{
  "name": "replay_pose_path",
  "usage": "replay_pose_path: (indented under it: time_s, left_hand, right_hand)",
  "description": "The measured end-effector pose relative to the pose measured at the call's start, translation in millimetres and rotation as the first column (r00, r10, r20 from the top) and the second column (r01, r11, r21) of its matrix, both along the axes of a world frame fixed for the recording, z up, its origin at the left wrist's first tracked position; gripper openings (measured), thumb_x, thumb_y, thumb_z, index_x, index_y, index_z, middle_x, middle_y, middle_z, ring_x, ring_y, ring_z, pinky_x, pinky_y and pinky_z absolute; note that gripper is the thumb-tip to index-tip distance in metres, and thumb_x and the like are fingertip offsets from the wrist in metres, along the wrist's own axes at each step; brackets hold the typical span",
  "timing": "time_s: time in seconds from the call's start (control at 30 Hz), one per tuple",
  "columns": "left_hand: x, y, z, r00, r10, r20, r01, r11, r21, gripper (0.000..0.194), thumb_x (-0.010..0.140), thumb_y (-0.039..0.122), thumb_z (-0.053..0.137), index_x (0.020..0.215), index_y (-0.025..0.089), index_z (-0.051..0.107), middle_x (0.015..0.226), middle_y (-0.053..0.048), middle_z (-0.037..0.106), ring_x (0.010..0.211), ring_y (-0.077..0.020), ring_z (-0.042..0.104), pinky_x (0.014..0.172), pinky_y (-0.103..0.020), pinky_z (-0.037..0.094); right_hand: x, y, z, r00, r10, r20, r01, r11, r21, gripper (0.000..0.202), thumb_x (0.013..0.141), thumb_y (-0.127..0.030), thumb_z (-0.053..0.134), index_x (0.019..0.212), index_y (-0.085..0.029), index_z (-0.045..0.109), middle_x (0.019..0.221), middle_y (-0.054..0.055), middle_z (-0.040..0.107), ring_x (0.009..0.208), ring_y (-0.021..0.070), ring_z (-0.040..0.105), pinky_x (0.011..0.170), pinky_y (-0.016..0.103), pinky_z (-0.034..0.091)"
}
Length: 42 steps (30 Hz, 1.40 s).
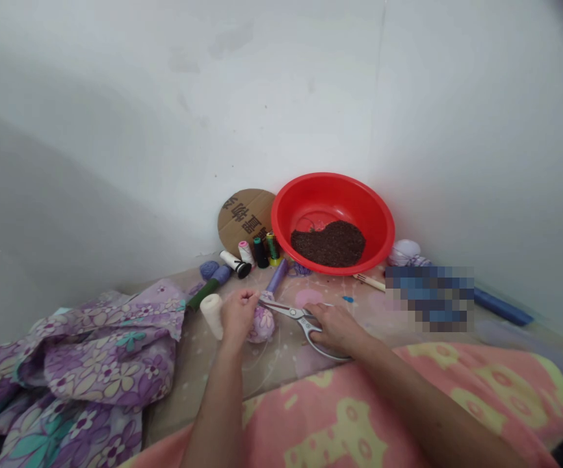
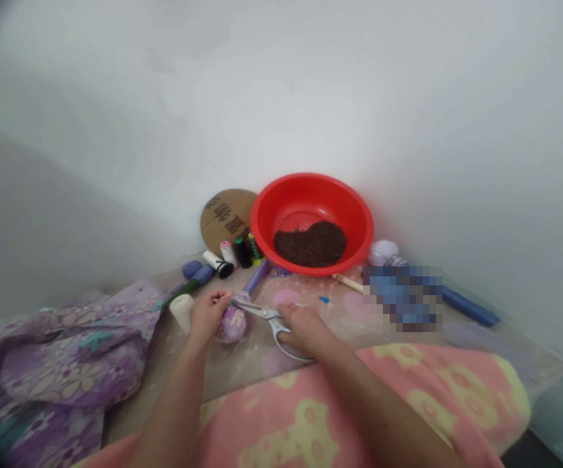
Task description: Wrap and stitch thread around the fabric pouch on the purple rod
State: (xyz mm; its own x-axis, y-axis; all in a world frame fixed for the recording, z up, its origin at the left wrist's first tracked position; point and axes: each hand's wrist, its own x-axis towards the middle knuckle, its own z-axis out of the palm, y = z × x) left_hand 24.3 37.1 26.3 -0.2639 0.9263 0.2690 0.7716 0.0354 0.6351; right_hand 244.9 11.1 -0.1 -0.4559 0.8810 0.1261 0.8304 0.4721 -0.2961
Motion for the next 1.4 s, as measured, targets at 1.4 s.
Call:
replay_pose_path:
  time_s: [1.4]
  left_hand:
    - [26.3,-20.7,8.8,0.527,-0.261,0.809,0.338,0.938,0.082,0.029,0.055,0.036,0.071,0.066,0.01,0.062,0.035,0.007,0.041,0.031,-0.0025,0.029,0.034,-0.017,0.017]
  right_hand:
    - [50.7,10.1,3.6,0.933,-0.347,-0.099,0.36,0.906,0.221,0.033,0.071,-0.026,0.053,0.101,-0.016,0.062,0.097,0.013,0.058,0.097,0.0263,0.049,0.084,0.037,0.035]
